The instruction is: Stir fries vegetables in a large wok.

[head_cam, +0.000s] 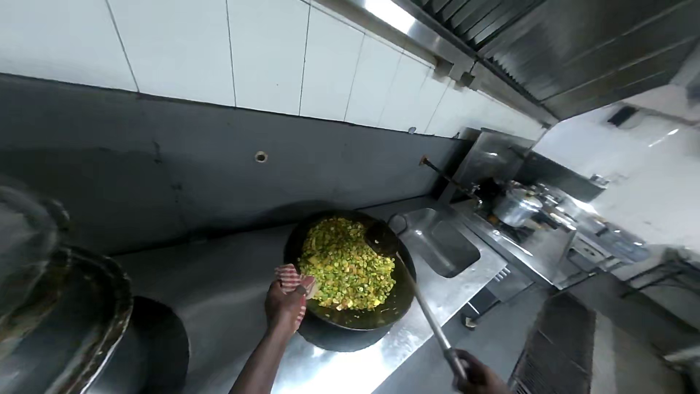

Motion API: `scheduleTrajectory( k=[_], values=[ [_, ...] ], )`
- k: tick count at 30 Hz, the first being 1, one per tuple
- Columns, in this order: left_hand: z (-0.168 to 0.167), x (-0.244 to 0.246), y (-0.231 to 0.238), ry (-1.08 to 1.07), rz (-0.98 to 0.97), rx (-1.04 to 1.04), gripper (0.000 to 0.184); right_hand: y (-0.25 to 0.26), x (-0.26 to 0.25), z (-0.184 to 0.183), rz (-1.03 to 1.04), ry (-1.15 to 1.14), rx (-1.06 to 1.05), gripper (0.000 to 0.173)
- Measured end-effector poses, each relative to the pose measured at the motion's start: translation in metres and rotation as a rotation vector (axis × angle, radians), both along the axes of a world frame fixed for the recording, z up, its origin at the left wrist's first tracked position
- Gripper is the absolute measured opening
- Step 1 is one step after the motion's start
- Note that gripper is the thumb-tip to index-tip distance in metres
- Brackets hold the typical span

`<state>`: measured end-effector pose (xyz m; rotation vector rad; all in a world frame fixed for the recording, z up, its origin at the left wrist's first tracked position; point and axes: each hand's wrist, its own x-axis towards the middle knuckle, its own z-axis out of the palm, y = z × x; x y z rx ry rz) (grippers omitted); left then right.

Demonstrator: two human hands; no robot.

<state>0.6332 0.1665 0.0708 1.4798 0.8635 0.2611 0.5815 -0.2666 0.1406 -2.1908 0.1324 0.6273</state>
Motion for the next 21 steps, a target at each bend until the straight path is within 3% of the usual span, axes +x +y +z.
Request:
scheduleTrajectory(
  k=[2, 5, 9, 14, 18, 21],
  values=[
    [-0.001, 0.0, 0.0, -0.005, -0.007, 0.004, 0.053, -0.018, 0.042, 0.031, 0.098, -0.149, -0.351, 0.051],
    [-0.001, -0.001, -0.001, -0.023, -0.002, 0.015, 0.053, -0.013, 0.103, 0.109, 0.346, -0.239, -0.902, 0.05],
    [0.0, -0.001, -0.005, -0.022, 0.041, 0.027, 0.05, 0.016, 0.177, 0.173, 0.52, -0.245, -1.196, 0.036],
    [-0.01, -0.001, -0.004, -0.036, 0.063, 0.098, 0.051, 0.026, 0.302, 0.176, 0.683, -0.299, -1.262, 0.031],
    [-0.013, -0.004, -0.006, -0.001, 0.089, 0.161, 0.052, 0.045, 0.366, 0.182, 0.62, -0.058, -1.182, 0.037],
    [-0.011, -0.004, -0.013, 0.028, 0.14, 0.171, 0.054, 0.035, 0.42, 0.136, 0.628, 0.051, -1.038, 0.044]
  ],
)
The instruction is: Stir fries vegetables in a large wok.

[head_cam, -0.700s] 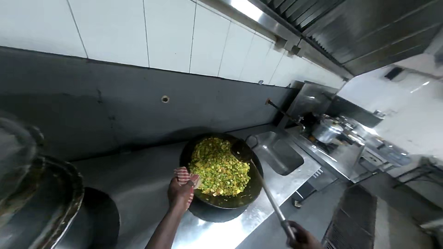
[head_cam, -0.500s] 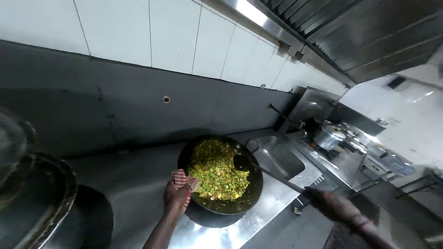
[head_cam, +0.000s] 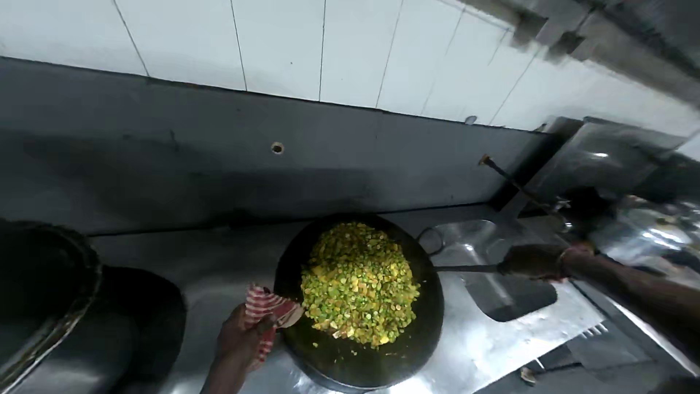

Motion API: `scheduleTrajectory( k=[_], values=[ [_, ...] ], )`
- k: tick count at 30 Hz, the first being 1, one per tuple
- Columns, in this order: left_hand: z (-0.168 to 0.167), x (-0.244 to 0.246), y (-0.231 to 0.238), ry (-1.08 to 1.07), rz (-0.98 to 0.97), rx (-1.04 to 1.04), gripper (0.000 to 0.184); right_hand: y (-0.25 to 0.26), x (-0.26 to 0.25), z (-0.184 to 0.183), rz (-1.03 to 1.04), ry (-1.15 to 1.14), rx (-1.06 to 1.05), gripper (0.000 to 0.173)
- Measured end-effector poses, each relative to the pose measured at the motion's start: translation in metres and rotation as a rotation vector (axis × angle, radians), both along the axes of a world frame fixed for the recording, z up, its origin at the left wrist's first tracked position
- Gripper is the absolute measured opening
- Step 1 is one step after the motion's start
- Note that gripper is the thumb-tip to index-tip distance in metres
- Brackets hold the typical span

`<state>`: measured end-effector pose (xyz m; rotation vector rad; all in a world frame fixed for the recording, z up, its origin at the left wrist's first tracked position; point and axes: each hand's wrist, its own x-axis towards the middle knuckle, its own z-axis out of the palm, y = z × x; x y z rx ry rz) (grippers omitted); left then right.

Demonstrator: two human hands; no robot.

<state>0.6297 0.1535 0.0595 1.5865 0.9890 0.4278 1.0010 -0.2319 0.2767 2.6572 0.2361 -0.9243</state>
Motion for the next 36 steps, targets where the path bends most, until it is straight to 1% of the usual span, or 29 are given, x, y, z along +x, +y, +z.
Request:
scheduleTrajectory(
  k=[2, 3, 4, 5, 7, 9, 11, 15, 18, 20, 23, 26, 28, 29, 31, 32, 33, 35, 36],
  values=[
    [0.002, 0.001, -0.003, -0.01, 0.027, -0.011, 0.056, -0.004, 0.023, -0.066, 0.05, 0.112, 0.142, 0.046],
    [0.001, 0.001, -0.005, -0.02, 0.032, -0.012, 0.056, -0.001, 0.026, -0.098, 0.089, 0.137, 0.214, 0.047],
    [0.001, 0.001, -0.005, -0.02, 0.03, -0.015, 0.055, 0.006, 0.023, -0.124, 0.134, 0.144, 0.275, 0.048],
    [0.004, 0.001, -0.007, -0.018, 0.028, -0.011, 0.052, 0.014, 0.015, -0.14, 0.185, 0.133, 0.312, 0.048],
    [0.007, 0.0, -0.006, -0.005, 0.009, 0.003, 0.047, 0.026, -0.006, -0.151, 0.297, 0.056, 0.309, 0.048],
    [0.007, 0.001, -0.006, 0.009, 0.011, 0.006, 0.045, 0.025, -0.032, -0.144, 0.395, -0.052, 0.24, 0.047],
    [0.008, 0.002, -0.008, 0.012, 0.017, -0.005, 0.042, 0.012, -0.058, -0.123, 0.456, -0.161, 0.169, 0.044],
    [0.017, 0.002, -0.011, 0.05, 0.016, -0.041, 0.038, -0.03, -0.093, -0.061, 0.585, -0.374, 0.056, 0.046],
    [0.015, 0.003, -0.011, 0.082, 0.008, -0.046, 0.04, -0.031, -0.108, -0.015, 0.587, -0.426, -0.072, 0.042],
    [0.012, 0.002, -0.011, 0.064, 0.014, -0.051, 0.04, -0.02, -0.106, 0.006, 0.56, -0.436, -0.152, 0.039],
    [0.008, 0.002, -0.01, 0.04, 0.016, -0.036, 0.042, -0.004, -0.091, 0.032, 0.552, -0.475, -0.195, 0.033],
    [0.009, 0.001, -0.011, 0.052, 0.029, -0.012, 0.04, 0.011, -0.07, 0.055, 0.632, -0.43, -0.268, 0.024],
    [0.011, 0.003, -0.012, 0.052, 0.049, -0.019, 0.039, 0.015, -0.042, 0.065, 0.653, -0.357, -0.281, 0.027],
    [0.012, 0.003, -0.013, 0.044, 0.062, -0.029, 0.039, 0.019, -0.029, 0.069, 0.586, -0.285, -0.279, 0.032],
    [0.013, 0.002, -0.014, 0.042, 0.083, -0.048, 0.039, 0.03, -0.003, 0.062, 0.386, -0.098, -0.273, 0.044],
    [0.012, 0.002, -0.014, 0.049, 0.084, -0.049, 0.04, 0.03, 0.006, 0.05, 0.259, -0.007, -0.251, 0.047],
    [0.011, 0.002, -0.014, 0.051, 0.081, -0.046, 0.041, 0.025, 0.015, 0.029, 0.162, 0.065, -0.207, 0.05],
    [0.009, 0.005, -0.013, 0.032, 0.089, -0.036, 0.041, 0.005, 0.03, -0.032, 0.059, 0.233, -0.034, 0.046],
    [0.009, 0.007, -0.013, 0.031, 0.097, -0.034, 0.042, 0.002, 0.026, -0.066, 0.031, 0.311, 0.08, 0.043]
  ],
)
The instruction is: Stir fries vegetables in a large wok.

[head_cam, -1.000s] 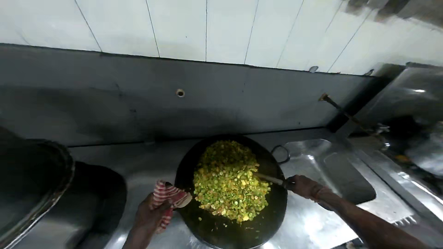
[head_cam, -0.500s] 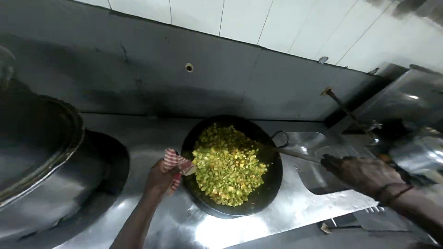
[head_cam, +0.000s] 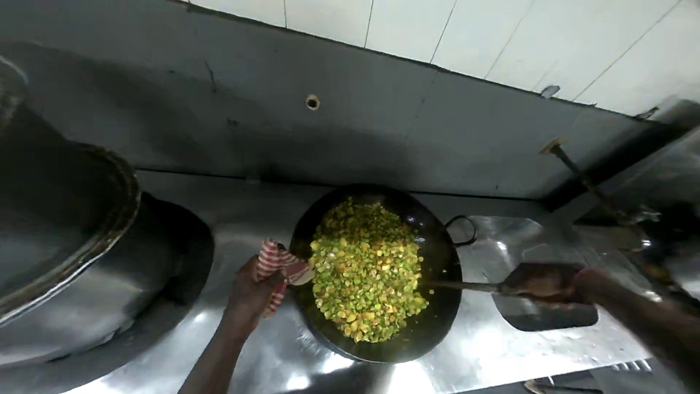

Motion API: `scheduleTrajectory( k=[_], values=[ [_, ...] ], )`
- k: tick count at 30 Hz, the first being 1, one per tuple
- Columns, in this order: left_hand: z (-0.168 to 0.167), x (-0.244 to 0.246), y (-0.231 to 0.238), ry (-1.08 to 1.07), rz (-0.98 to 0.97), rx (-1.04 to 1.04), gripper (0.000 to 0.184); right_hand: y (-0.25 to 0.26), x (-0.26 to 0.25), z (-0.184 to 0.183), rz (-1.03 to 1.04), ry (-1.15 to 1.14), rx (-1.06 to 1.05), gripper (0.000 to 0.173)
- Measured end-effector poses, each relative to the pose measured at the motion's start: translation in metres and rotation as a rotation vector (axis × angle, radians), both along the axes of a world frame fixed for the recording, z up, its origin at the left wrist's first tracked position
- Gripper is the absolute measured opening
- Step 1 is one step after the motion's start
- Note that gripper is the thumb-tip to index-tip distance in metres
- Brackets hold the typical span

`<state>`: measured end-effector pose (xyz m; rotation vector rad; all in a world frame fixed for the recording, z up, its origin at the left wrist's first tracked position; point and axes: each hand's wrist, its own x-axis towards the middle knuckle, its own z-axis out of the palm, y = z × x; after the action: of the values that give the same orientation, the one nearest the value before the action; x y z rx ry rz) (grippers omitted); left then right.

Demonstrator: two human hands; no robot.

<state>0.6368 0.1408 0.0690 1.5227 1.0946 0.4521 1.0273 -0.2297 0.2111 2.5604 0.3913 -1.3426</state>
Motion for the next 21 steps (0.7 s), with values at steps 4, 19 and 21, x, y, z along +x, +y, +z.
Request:
scheduleTrajectory(
  k=[4, 19, 21],
  values=[
    [0.003, 0.009, 0.009, 0.01, 0.007, 0.027, 0.041, 0.008, -0.052, -0.101, -0.094, 0.066, 0.315, 0.042],
    [-0.007, 0.002, 0.025, -0.043, -0.123, -0.006, 0.043, -0.061, -0.203, 0.051, 0.528, -0.641, 0.092, 0.07],
    [-0.009, 0.001, 0.025, -0.07, -0.124, -0.011, 0.043, -0.064, -0.226, 0.083, 0.579, -0.721, 0.089, 0.068]
  ],
)
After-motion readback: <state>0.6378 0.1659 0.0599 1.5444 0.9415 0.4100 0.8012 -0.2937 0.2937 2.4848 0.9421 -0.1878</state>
